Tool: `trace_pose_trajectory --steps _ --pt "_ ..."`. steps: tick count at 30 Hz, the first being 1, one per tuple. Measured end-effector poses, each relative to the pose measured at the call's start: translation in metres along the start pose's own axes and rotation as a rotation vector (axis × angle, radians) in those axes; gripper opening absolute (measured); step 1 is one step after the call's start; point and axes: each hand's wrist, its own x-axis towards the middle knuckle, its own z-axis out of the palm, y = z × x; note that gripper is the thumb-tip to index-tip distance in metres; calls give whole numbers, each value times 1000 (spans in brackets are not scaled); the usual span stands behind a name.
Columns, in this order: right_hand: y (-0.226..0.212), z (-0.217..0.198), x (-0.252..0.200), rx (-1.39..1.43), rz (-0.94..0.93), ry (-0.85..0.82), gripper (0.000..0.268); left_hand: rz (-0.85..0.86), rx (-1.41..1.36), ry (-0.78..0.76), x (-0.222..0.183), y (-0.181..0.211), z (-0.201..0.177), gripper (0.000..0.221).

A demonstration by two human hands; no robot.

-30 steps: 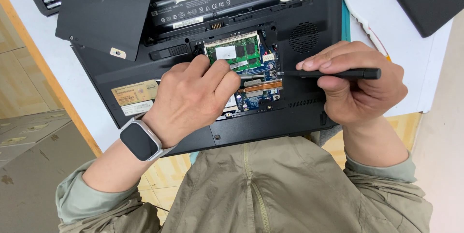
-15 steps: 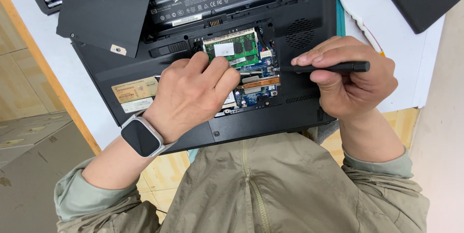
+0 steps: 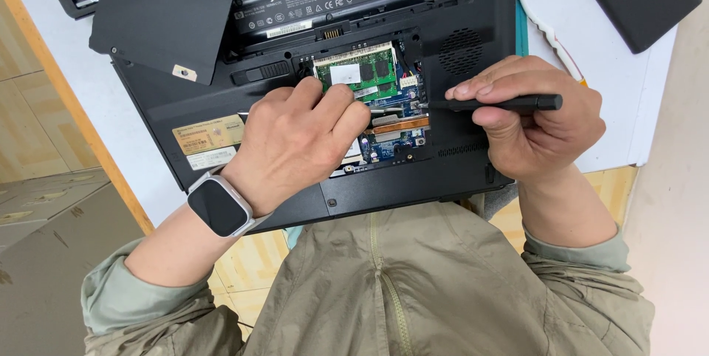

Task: Cleaning and manipulating internal laptop components using tweezers, a screwdriver, and a brush to reinstall or adjust the RAM module and surrounding wires.

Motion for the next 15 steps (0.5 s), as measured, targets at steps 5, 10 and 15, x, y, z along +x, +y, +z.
trace_pose_trajectory --steps 5,10,15 --pt "1 0 0 5 -30 -4 17 -2 19 8 0 0 0 32" --pt "1 0 0 4 -18 -14 18 -8 19 17 0 1 0 32" --pt "1 1 0 10 -60 -36 16 -13 25 14 -1 0 1 30"
